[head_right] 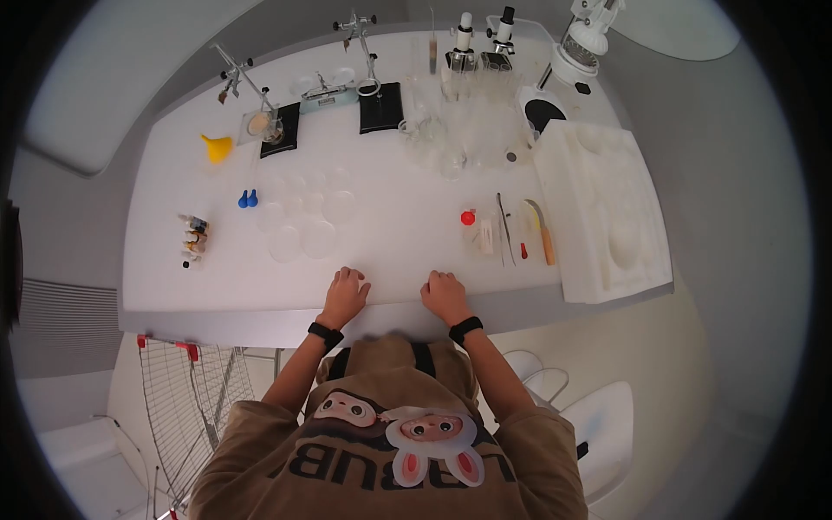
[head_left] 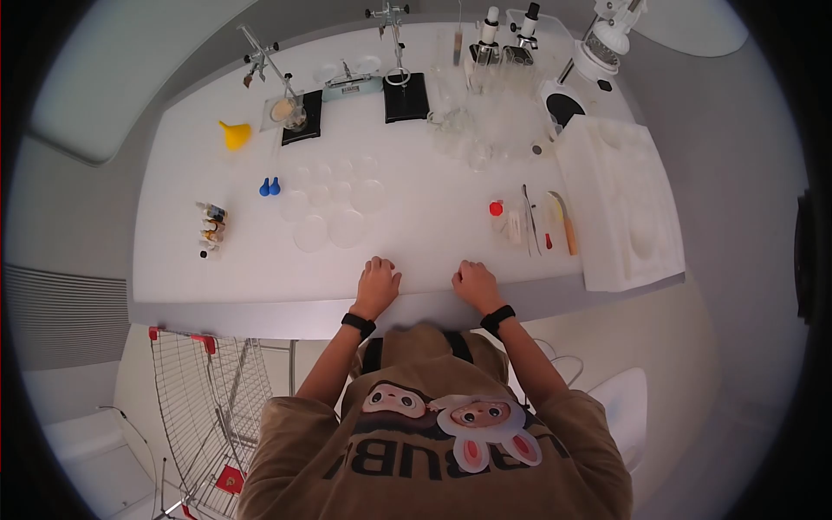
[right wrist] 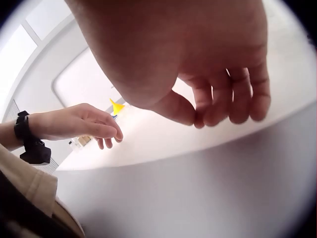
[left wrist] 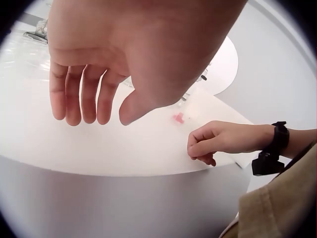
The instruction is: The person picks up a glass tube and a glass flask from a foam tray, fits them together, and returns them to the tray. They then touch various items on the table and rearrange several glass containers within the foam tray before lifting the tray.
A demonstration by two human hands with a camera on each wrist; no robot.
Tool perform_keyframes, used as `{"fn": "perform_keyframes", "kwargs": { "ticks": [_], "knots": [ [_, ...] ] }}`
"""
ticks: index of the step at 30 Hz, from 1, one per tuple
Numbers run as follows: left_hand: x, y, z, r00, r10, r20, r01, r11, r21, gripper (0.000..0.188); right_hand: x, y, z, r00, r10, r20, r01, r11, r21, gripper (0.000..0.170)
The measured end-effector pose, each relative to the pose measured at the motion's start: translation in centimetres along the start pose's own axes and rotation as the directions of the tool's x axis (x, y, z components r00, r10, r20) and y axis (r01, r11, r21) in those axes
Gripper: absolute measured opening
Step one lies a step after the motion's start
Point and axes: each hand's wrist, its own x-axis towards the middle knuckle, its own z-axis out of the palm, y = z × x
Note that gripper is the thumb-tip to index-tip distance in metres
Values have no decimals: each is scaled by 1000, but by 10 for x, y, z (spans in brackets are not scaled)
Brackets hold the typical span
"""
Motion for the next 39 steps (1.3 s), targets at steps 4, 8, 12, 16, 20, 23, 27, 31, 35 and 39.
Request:
{"fn": "perform_keyframes", "kwargs": {
  "ticks": [4, 8, 12, 16, 20, 23, 27, 31, 35, 39],
  "knots": [
    [-1, -6, 0, 1000, 7, -22, -6, 1000, 1, 28, 3, -7, -8, 998, 8, 55, -9, 1000, 16, 30],
    [3, -12, 8, 931, -143, 335, 117, 989, 95, 44, 1, -1, 4, 999, -8, 35, 10, 998, -68, 39],
    [-3, -10, 8, 954, -66, 291, 37, 994, 104, 51, 0, -3, 2, 992, -10, 125, 18, 998, -65, 45],
    [-1, -8, 5, 943, -42, 330, 4, 994, 114, 51, 2, -2, -4, 984, 0, 180, 7, 999, -35, 46],
    [6, -2, -12, 925, -32, 377, 30, 999, 13, 43, 3, -3, -4, 982, -23, 187, 28, 999, -28, 47],
    [28, 34, -61, 951, 163, 263, -144, 986, -88, 30, 3, -2, -6, 972, -30, 234, 37, 999, -24, 51],
    [44, 114, -163, 913, 407, -32, -407, 900, -154, 16, 2, -2, -4, 978, -26, 207, 33, 999, -31, 50],
    [25, 169, -269, 691, 705, -159, -720, 691, -61, 19, 1, -1, -3, 974, -24, 223, 38, 998, -58, 48],
    [-17, 179, -355, 555, 818, -150, -815, 497, -299, 17, -1, 0, -2, 978, -40, 207, 53, 997, -54, 50],
    [-50, 171, -419, 482, 871, -95, -745, 351, -567, 16, 4, -3, -35, 974, -81, 212, 58, 992, 115, 34]
  ]
}}
